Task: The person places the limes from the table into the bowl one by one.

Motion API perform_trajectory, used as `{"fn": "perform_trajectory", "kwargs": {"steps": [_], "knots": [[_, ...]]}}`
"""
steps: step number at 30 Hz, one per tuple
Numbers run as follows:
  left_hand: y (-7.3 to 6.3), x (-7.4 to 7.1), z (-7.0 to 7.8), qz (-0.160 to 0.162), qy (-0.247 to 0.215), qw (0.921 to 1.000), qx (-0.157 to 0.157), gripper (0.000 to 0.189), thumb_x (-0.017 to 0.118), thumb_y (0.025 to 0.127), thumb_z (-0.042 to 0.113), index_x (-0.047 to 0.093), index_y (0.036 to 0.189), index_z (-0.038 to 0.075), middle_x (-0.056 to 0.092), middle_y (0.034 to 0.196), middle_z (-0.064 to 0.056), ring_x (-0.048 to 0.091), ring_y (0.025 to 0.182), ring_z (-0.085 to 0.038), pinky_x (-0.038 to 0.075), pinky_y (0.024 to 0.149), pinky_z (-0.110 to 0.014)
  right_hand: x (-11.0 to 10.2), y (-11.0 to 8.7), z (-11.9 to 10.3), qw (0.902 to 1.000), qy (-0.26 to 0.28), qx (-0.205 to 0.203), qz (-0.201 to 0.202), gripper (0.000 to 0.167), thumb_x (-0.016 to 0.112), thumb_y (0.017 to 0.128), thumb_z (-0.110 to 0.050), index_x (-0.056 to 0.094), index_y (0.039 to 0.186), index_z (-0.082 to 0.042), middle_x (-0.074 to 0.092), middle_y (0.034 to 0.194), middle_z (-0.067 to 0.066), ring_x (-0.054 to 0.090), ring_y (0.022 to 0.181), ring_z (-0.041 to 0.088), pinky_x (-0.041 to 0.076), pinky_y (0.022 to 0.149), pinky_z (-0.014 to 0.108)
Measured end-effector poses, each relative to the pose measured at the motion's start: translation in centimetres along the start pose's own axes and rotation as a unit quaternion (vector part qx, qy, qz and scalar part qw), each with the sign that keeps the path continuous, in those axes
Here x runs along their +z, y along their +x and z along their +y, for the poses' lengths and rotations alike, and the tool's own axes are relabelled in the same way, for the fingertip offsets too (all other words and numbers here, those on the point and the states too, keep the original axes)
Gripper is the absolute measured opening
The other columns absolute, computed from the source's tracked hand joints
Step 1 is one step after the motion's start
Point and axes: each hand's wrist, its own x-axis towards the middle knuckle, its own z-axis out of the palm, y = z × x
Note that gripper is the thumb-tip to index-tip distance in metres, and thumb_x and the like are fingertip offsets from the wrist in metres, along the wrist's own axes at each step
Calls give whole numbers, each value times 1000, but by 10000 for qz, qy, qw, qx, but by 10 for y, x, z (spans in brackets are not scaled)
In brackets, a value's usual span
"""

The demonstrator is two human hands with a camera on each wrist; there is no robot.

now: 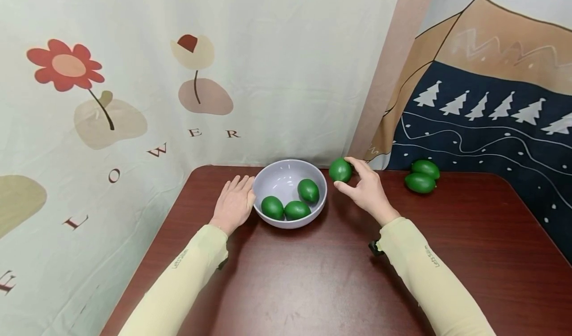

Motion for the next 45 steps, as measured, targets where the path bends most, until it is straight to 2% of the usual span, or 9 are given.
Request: {"fn": "perform_trajectory", "kwargs": {"steps": [5,9,16,26,35,45], "knots": [[0,-1,0,-77,-25,10000,-24,54,32,108,27,48,154,5,48,157,-17,35,151,-40,25,125,-56,4,0,-3,9999,78,-107,54,67,84,84,-11,55,143,2,60,131,22,65,109,35,58,91,49],[0,0,-1,-64,-2,10000,-4,54,31,108,28,48,154,4,49,157,-17,36,150,-41,25,125,-56,7,0,-3,9998,112,-141,78,66,84,84,-11,56,142,3,60,131,23,65,109,35,58,92,53],[0,2,-2,-18,-1,10000,24,55,30,108,28,49,153,4,49,156,-17,37,150,-41,25,125,-56,10,0,-8,9996,245,-108,-66,67,85,85,-11,54,144,2,60,132,21,67,106,34,58,90,52],[0,1,-2,-76,-13,10000,4,55,28,108,28,48,154,5,48,157,-17,35,151,-40,24,126,-55,17,0,-13,9989,402,-114,-230,67,84,86,-12,54,144,1,59,133,20,66,109,34,58,91,56],[-1,0,0,-50,-59,10000,-8,54,30,108,27,48,154,4,49,157,-18,37,149,-41,23,126,-55,23,0,-16,9987,379,-253,-212,66,85,85,-12,55,142,1,61,132,20,68,107,32,59,89,54],[-1,0,0,-92,-27,9999,-41,55,29,108,27,46,155,3,48,157,-18,35,150,-41,22,126,-55,31,2,-20,9980,451,-337,-276,66,85,84,-12,56,141,2,61,133,21,68,108,33,59,93,51]]}}
